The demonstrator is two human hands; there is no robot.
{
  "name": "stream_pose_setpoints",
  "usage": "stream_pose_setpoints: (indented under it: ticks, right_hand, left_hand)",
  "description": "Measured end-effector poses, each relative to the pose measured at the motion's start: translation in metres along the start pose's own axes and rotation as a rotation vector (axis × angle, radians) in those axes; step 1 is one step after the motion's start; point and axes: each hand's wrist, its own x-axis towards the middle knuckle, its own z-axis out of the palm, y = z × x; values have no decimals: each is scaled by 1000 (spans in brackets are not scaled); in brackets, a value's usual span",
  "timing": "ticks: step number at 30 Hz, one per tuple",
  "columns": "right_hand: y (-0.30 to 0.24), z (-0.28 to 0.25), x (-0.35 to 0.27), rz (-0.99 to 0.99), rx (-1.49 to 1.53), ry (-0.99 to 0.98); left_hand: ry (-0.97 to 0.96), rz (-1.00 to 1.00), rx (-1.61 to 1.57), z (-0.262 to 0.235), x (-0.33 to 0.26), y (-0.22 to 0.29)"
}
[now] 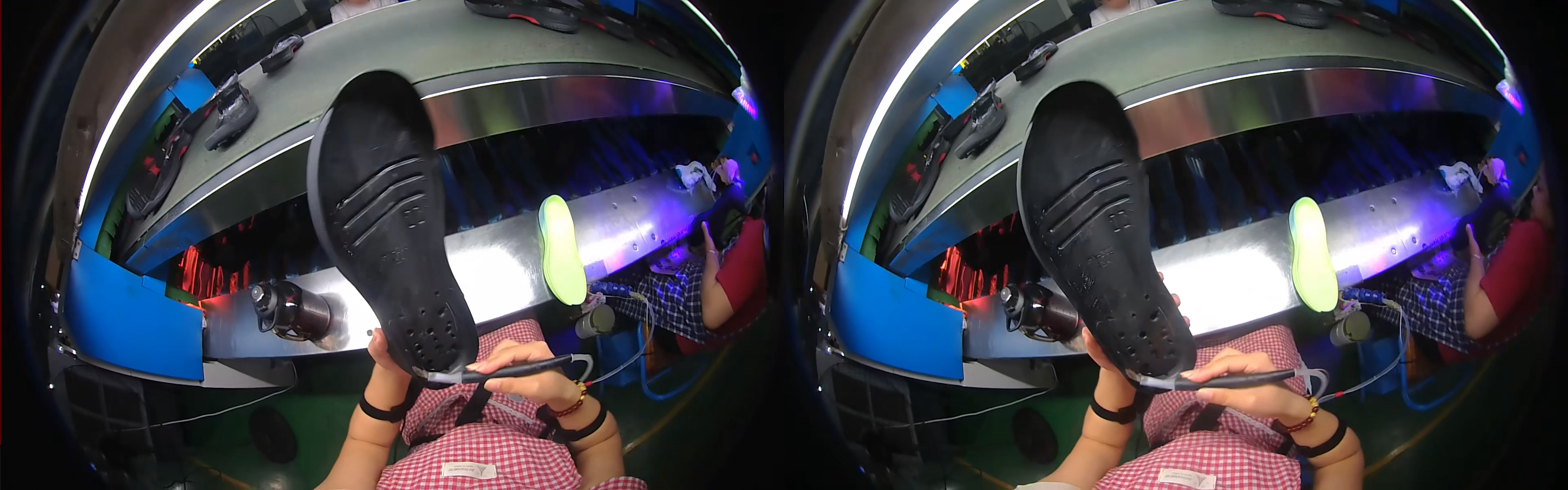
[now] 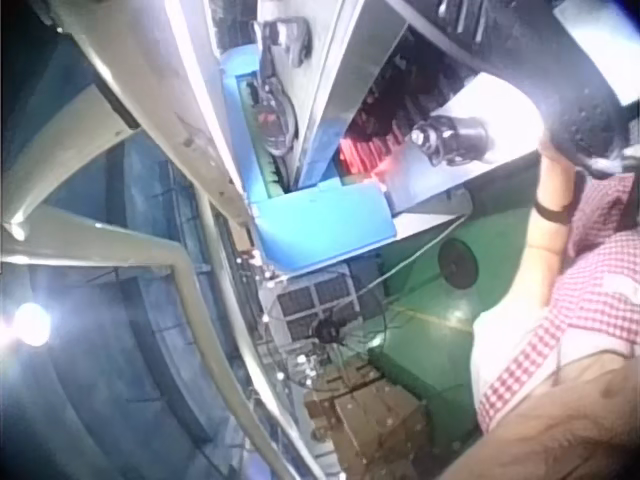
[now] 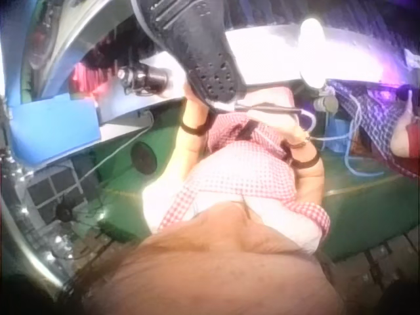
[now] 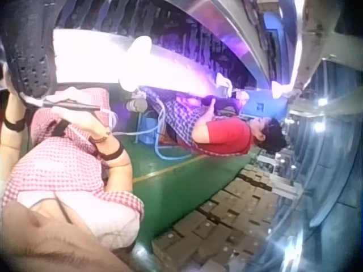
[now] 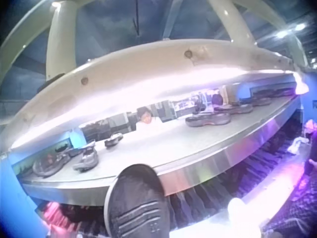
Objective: The recorder picks up shoe soles from a conveyor and applies adhesive using a brush.
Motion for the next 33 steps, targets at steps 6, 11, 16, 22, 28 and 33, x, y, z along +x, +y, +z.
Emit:
stream_pose_setpoints:
  ticks: [6,11,16,22,28,33]
  right_hand:
    - [-16,-27,2,-107,-227,-156]
    - [-21,-33,10,-95,-273,-460]
    - [-24,-37,11,-213,-406,-387]
    - [-21,-42,10,-166,-373,-573]
    - [-29,-46,14,-117,-492,-605]
    - [-42,-52,14,-177,-627,-662]
  left_hand:
    - [-153,-263,1,6,3,18]
    - [-101,-459,70,40,16,33]
    - [-147,-557,162,40,21,35]
    - [-225,-590,190,34,25,35]
    - [-181,-757,197,39,30,35]
    - [-68,-862,247,47,25,42]
